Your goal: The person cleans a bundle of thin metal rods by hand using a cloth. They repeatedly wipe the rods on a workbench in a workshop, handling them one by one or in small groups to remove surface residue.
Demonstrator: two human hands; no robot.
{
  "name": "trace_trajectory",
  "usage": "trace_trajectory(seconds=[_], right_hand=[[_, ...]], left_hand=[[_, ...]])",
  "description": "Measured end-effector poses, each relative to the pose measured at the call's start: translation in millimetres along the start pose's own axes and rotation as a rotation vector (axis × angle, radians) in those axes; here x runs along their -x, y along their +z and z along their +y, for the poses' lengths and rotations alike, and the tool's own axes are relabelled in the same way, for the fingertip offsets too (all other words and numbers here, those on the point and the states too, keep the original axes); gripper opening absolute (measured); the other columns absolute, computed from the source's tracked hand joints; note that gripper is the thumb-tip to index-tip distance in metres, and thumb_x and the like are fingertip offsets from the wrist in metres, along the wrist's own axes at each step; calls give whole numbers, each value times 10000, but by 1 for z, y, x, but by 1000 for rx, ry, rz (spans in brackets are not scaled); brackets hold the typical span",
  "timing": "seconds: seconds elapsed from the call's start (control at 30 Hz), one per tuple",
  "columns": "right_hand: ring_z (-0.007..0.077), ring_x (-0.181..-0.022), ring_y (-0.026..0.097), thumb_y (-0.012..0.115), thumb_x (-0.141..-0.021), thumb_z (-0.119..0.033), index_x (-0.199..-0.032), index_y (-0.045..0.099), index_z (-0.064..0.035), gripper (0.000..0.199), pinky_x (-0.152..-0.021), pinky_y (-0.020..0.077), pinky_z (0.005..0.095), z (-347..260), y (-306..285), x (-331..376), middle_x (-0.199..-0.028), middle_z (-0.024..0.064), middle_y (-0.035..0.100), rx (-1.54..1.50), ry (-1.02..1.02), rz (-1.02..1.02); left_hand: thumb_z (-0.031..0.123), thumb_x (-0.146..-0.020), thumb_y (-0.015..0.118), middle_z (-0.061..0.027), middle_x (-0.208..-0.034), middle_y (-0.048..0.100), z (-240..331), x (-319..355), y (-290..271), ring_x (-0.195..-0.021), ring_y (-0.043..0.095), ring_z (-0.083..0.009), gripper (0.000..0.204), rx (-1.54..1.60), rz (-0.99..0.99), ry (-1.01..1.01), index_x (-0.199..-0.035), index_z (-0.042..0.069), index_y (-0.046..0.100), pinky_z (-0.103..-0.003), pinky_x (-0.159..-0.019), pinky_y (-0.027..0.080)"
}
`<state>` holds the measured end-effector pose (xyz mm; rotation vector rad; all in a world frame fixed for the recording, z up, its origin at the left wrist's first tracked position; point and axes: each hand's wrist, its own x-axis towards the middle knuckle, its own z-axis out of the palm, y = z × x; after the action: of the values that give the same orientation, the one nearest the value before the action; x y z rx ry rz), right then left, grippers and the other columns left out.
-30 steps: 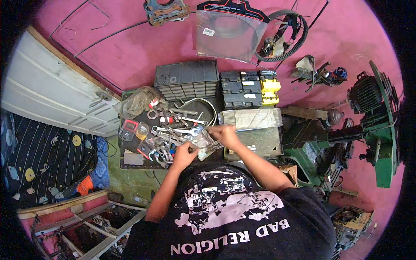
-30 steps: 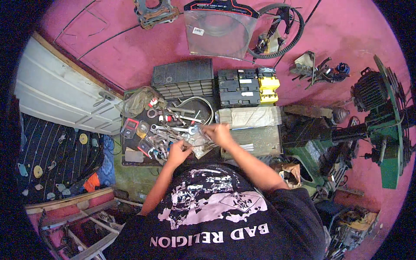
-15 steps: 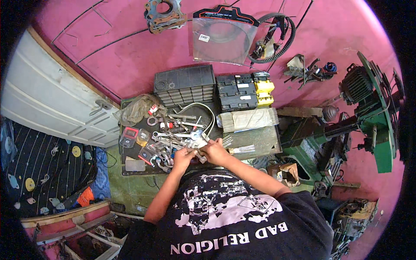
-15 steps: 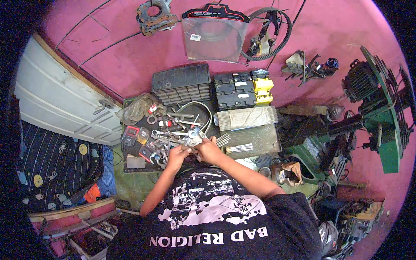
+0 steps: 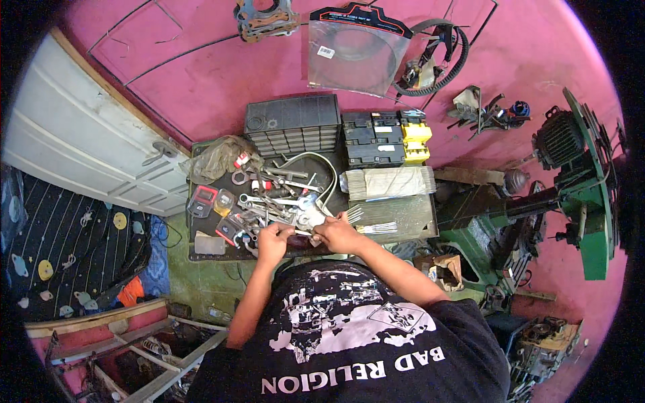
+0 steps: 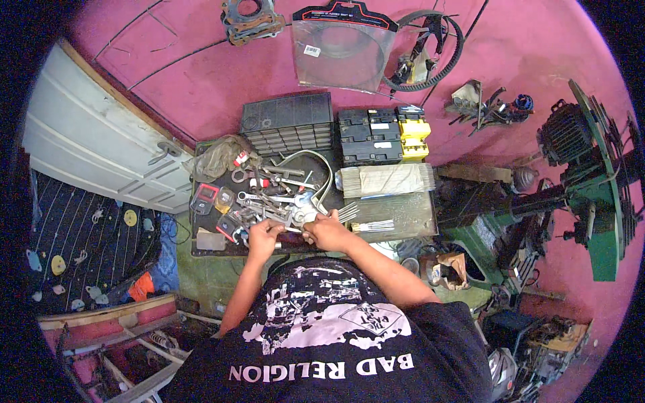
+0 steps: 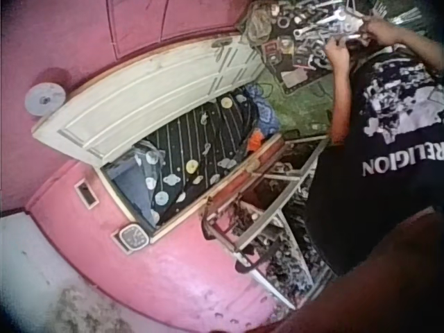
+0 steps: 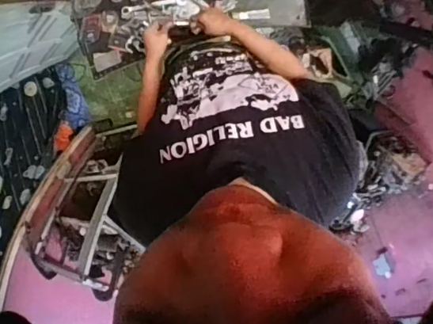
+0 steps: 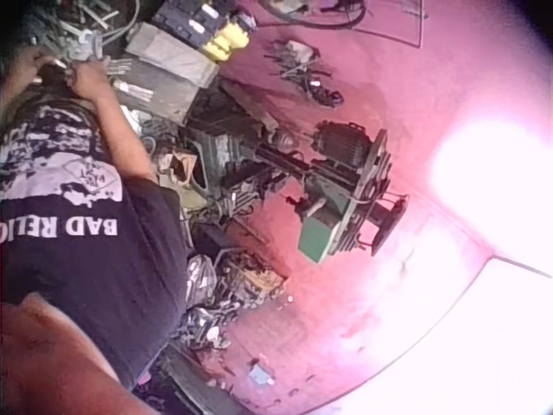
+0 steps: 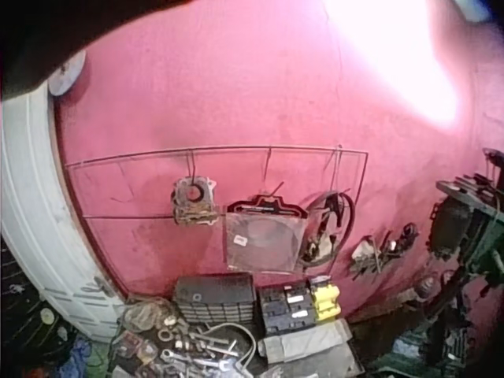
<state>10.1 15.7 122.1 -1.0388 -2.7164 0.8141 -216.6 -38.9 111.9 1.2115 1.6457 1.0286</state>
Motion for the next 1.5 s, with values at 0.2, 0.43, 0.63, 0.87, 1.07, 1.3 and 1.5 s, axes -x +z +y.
trace_trajectory(seconds=[0.2,0.43,0.63,0.87,1.07,1.3,1.5], right_hand=[[275,-973,594,546,-975,-283,-979,645,-134,179,-850,312,479,35,-12,12,-849,96,651,-39,-51,-167],[284,-1053,593,611,-905,-211,-1073,654,-141,187,-927,329,545,74,-62,-11,-949,67,689,-29,-117,-313],[311,-1040,623,598,-917,-266,-1119,703,-183,242,-950,328,642,195,-100,-33,-1055,96,703,140,303,-66],[272,-1166,530,608,-936,-312,-1356,572,-274,424,-981,331,634,217,-91,-49,-1219,84,618,385,463,482],[282,-1138,516,653,-881,-314,-1184,627,-170,336,-997,311,625,182,-21,46,-1148,77,589,376,284,482],[241,-921,585,704,-842,-407,-821,693,-114,294,-896,333,527,172,41,147,-834,37,662,217,324,295],[235,-958,587,690,-849,-415,-805,716,-126,294,-910,331,518,169,53,136,-898,41,680,291,397,256]], left_hand=[[1,-846,691,-99,-818,746,5,10,-12,-757,678,-147,55,10,161,-17,-874,-23,732,-287,-726,517],[1,-849,696,-102,-826,735,16,21,4,-694,629,-143,51,51,295,-65,-877,-33,721,-298,-695,506],[27,-841,694,-128,-829,724,57,29,-21,-756,671,-181,81,-265,474,47,-905,-21,708,-318,-728,518],[79,-853,718,-140,-832,724,52,13,79,-751,686,-208,91,-200,239,9,-898,1,701,-334,-723,522],[94,-841,732,-163,-822,723,27,11,157,-717,704,-265,119,-209,66,47,-879,-9,686,-354,-679,534],[68,-850,736,-145,-808,725,-15,8,175,-740,713,-199,109,-235,7,-44,-924,3,690,-333,-686,539],[80,-840,741,-153,-811,729,-13,13,174,-739,718,-212,110,-253,-4,-20,-879,-12,697,-340,-684,542]])
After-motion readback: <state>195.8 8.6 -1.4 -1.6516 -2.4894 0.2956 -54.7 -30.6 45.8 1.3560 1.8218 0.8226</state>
